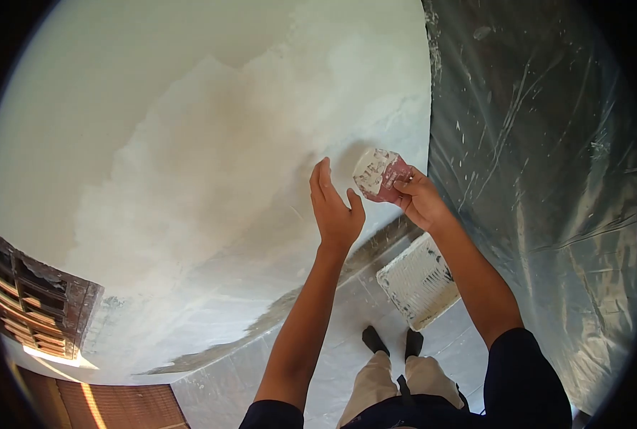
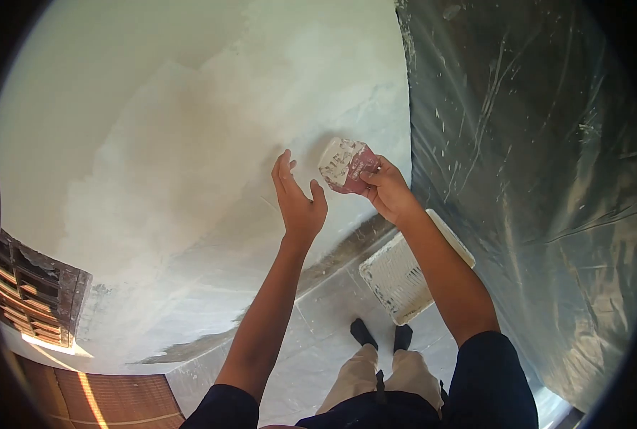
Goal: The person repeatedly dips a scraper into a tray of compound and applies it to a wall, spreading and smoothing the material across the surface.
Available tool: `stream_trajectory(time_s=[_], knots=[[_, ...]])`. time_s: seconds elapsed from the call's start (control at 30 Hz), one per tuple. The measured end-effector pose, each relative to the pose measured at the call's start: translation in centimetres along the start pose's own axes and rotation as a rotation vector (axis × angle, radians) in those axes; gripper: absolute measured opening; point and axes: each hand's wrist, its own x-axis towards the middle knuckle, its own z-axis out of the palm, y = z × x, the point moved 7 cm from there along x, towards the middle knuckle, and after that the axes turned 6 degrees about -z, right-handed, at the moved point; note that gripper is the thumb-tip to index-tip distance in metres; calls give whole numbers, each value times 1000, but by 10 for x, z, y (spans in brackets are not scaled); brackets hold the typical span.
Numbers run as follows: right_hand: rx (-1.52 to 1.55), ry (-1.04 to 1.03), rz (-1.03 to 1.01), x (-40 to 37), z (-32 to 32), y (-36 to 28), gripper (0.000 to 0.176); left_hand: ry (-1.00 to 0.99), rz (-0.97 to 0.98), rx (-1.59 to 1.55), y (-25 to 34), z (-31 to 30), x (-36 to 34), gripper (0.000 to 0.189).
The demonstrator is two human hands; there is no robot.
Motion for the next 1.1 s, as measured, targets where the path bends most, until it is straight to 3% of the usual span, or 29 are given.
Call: stream_trajectory(time_s=[0.33,0.53,0.8,1.1], knots=[[102,-269,-310,13,136,-104,32,278,404,218,69,-118,120,67],[66,-264,-507,7,208,-147,27,338,657,360,104,-194,161,60],[46,-327,-711,-10,297,-200,30,436,782,448,132,-297,210,53],[49,-320,-880,-19,372,-238,31,542,818,670,160,-372,266,47]])
